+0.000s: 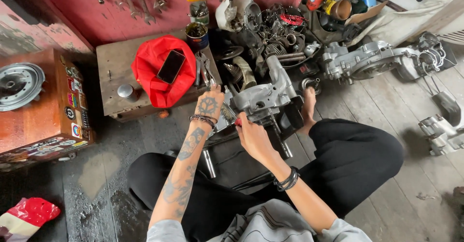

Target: The person sits on the floor and cleans a metallic engine casing using a wire brush and a metal file. They scrub various surfaces of the part and then use the file to scrape or smooth specific areas.

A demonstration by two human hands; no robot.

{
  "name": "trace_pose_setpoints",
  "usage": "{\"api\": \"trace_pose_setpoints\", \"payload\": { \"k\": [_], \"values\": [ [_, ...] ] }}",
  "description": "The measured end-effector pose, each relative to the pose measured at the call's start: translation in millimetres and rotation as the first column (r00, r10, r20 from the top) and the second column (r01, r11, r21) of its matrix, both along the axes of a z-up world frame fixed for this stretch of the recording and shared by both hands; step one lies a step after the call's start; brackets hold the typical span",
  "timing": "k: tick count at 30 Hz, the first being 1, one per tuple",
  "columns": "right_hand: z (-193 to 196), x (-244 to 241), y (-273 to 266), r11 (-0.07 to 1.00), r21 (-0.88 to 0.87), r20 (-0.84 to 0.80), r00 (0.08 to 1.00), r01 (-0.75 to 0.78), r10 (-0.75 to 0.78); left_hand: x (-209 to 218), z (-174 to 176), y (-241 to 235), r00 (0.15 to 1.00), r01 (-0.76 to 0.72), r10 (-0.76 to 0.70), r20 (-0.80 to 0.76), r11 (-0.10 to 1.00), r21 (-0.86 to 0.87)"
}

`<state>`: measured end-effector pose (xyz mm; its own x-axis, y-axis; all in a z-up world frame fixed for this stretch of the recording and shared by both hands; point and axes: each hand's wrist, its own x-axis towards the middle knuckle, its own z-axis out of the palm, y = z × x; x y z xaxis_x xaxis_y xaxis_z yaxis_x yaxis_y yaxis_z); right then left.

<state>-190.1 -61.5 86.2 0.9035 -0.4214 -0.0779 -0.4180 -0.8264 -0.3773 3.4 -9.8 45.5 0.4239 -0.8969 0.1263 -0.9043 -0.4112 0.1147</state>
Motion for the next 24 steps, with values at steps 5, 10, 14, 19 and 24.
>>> {"api": "trace_pose_setpoints", "payload": {
  "k": [5,10,14,19,24],
  "values": [
    [-3,2,-4,1.0,0.027,0.007,1.0,-0.002,0.001,17,-55,-25,0.998,-0.033,0.035,-0.056,0.999,0.043],
    [-7,1,-6,0.999,0.046,0.029,1.0,0.003,-0.005,14,-59,-27,0.995,-0.056,0.06,-0.082,0.997,0.054],
    [-3,-1,-3,0.997,0.076,0.039,0.999,0.03,-0.033,6,-39,-17,0.991,-0.049,0.058,-0.122,0.996,0.071],
    [3,-2,-2,0.995,0.091,0.05,0.998,0.036,-0.041,2,-23,-7,0.988,-0.04,0.047,-0.146,0.998,0.051],
    [3,-3,-3,0.992,0.114,0.053,0.997,0.043,-0.05,4,-32,-9,0.988,-0.039,0.049,-0.144,0.997,0.069]
  ]
}}
